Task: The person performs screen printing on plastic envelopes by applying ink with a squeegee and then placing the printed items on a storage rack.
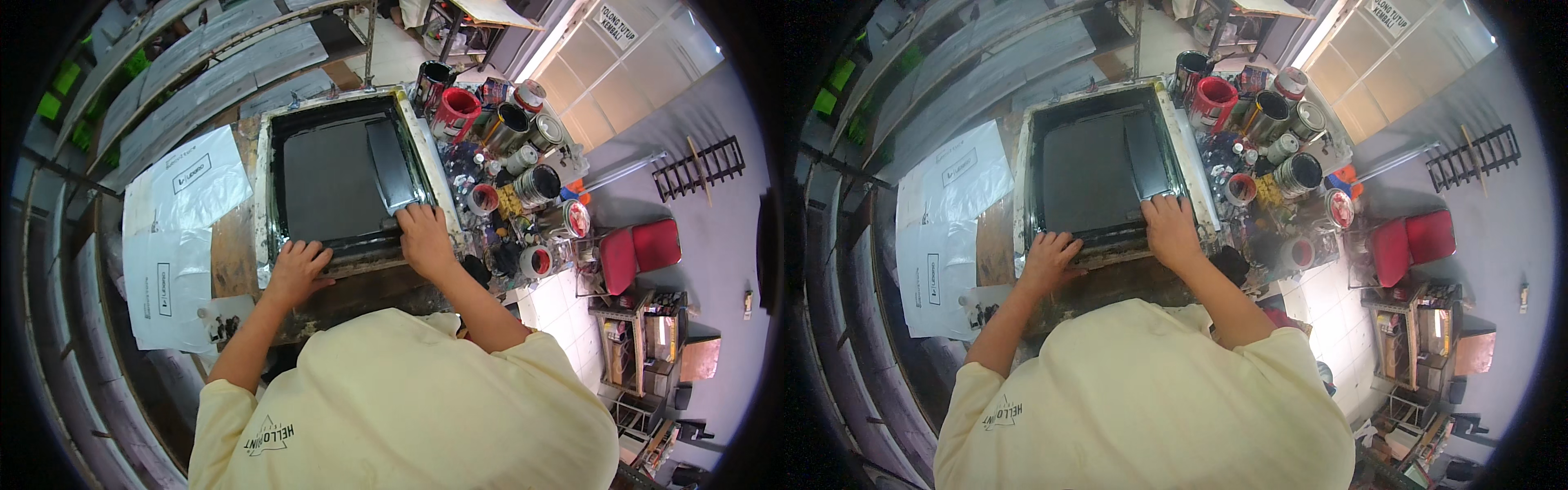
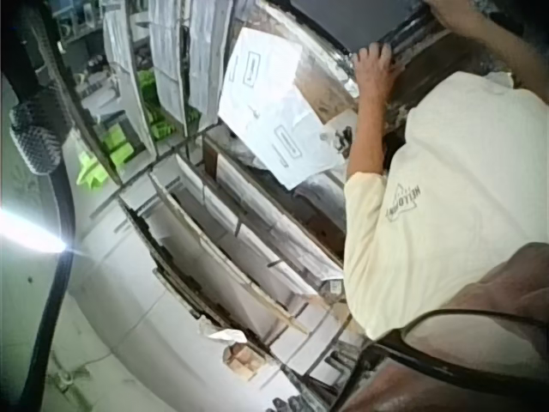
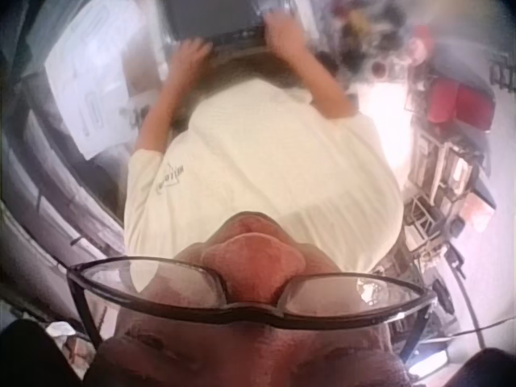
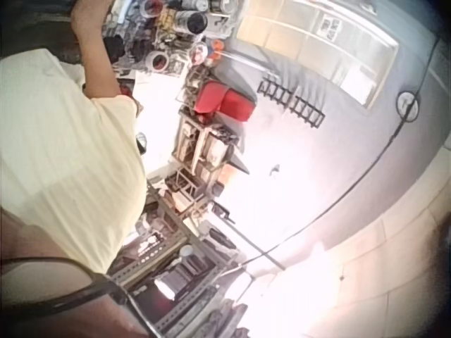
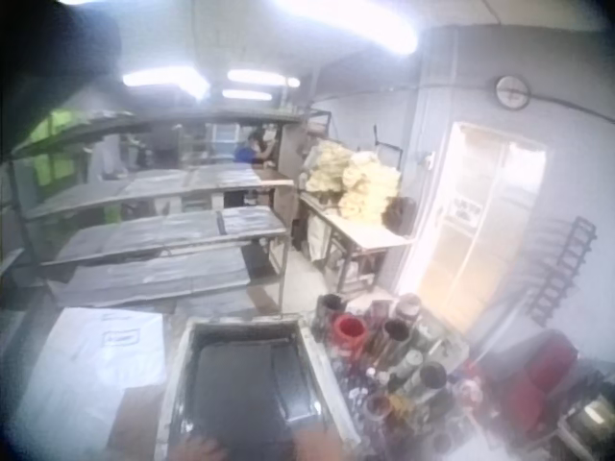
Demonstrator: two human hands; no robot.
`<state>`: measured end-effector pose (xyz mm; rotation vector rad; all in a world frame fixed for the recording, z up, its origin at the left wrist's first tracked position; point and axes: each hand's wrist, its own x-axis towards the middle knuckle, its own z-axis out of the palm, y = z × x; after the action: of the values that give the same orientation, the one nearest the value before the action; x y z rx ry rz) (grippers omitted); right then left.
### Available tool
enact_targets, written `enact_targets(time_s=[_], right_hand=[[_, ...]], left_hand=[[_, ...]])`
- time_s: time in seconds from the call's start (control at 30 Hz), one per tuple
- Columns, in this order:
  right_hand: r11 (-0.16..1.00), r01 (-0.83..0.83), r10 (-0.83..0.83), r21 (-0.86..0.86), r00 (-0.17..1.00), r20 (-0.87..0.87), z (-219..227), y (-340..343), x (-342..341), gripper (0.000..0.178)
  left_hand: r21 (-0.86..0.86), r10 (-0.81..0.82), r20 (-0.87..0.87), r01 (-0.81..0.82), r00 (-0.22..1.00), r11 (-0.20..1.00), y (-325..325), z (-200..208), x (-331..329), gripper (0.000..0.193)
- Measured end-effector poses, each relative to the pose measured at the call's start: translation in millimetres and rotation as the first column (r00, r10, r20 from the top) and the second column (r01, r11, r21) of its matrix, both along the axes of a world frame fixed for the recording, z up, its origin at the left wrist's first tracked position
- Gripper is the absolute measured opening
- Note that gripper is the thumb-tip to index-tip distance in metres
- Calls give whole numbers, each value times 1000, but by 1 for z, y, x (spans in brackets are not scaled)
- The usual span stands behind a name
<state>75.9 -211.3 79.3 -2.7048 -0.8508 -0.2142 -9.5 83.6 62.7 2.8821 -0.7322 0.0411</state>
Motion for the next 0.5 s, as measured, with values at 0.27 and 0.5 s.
enact_targets(time_s=[0.27,0.5], right_hand=[[985,-61,52,162,997,59,28,-8,17,41],[992,-128,126,24,989,83,27,31,-5,37]], left_hand=[[6,-18,6,18,1000,1000,2,25,7,63],[-2,-22,-5,22,1000,1000,1,40,14,63]])
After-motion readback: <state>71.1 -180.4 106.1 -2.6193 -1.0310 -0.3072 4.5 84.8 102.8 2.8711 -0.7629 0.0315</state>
